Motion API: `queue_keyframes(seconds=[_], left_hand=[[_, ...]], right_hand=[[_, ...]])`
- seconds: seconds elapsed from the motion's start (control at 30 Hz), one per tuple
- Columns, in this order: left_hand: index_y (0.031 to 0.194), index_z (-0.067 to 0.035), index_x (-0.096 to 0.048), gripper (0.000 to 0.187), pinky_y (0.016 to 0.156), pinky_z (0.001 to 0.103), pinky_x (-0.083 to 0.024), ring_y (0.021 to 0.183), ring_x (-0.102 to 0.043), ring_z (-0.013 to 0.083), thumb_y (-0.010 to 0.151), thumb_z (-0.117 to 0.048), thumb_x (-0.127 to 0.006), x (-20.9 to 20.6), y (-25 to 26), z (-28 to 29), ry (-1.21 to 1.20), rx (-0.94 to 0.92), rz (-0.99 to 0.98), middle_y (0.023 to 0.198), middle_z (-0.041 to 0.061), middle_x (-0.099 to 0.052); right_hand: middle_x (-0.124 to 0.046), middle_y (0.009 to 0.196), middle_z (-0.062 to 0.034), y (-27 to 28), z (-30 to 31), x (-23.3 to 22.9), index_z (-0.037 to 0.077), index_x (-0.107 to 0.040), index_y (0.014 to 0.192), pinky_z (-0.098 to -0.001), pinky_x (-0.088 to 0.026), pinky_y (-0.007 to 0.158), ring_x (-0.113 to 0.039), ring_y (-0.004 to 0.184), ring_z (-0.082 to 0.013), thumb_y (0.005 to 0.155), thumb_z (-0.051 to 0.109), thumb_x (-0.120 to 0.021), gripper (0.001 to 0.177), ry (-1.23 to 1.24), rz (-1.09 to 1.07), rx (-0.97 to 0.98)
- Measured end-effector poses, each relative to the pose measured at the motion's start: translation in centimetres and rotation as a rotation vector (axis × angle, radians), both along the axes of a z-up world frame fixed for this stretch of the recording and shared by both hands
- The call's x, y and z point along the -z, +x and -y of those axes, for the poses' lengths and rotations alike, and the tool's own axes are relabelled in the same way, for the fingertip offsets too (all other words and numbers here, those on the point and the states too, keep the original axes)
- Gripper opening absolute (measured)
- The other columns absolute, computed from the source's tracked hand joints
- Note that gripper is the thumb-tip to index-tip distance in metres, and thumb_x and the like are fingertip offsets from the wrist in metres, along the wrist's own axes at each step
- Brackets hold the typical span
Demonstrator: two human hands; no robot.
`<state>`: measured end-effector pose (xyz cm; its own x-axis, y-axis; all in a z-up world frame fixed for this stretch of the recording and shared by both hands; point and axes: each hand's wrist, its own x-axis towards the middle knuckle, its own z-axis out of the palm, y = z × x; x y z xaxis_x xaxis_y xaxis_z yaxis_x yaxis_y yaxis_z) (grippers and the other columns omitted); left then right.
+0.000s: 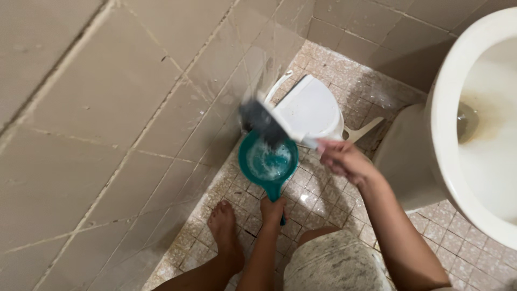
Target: The person scrubs the tiled bathroom wall and corners using a handheld brush dipped in a blue scoop containing soapy water.
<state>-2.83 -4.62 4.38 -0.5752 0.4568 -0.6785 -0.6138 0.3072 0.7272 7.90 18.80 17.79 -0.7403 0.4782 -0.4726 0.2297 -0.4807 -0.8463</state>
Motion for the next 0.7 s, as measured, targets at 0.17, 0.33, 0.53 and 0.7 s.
queue_keyframes(seconds=[0.17, 0.33, 0.53, 0.7], left_hand=[[0.074, 0.000, -0.059, 0.010, 0.035, 0.035, -0.041, 0.038, -0.051, 0.0196, 0.080, -0.001, -0.066, 1.5, 0.1, 0.7, -0.002, -0.028, -0.034, 0.056, 0.009, -0.055], [0.075, 0.001, -0.058, 0.013, 0.035, 0.037, -0.042, 0.038, -0.052, 0.0222, 0.083, -0.003, -0.067, 0.5, -0.1, 1.0, -0.084, 0.000, -0.037, 0.055, 0.011, -0.054], [0.100, 0.005, -0.055, 0.028, 0.074, 0.044, -0.038, 0.083, -0.050, 0.0327, 0.084, -0.017, -0.062, -8.8, -5.1, 10.4, -0.294, 0.043, -0.561, 0.092, 0.017, -0.053], [0.128, 0.010, -0.048, 0.056, 0.106, 0.051, -0.036, 0.120, -0.046, 0.0418, 0.082, -0.019, -0.062, -9.3, -5.7, 13.2, -0.258, 0.466, -1.309, 0.126, 0.024, -0.052]], right_hand=[[-0.059, 0.079, -0.0002, -5.4, 2.6, -6.1, 0.011, -0.049, 0.155, -0.0191, -0.038, 0.042, -0.044, 0.051, -0.0021, 0.102, 0.018, -0.063, 0.055, 0.499, -0.165, 0.361], [-0.052, 0.081, -0.0016, -12.3, 11.0, -3.9, 0.014, -0.020, 0.171, -0.0197, -0.039, 0.050, -0.047, 0.063, -0.0053, 0.116, 0.025, -0.047, 0.063, 0.798, -0.452, 0.310], [-0.054, 0.134, -0.0229, -11.6, 16.4, 2.5, 0.006, -0.018, 0.169, -0.0339, -0.048, 0.088, -0.057, 0.110, -0.0248, 0.114, 0.017, -0.047, 0.063, 0.985, -0.246, 0.278], [-0.042, 0.151, -0.0312, -14.6, 16.2, -0.3, 0.005, -0.014, 0.170, -0.0393, -0.041, 0.105, -0.045, 0.128, -0.0344, 0.113, 0.018, -0.045, 0.066, 0.735, -0.426, 0.354]])
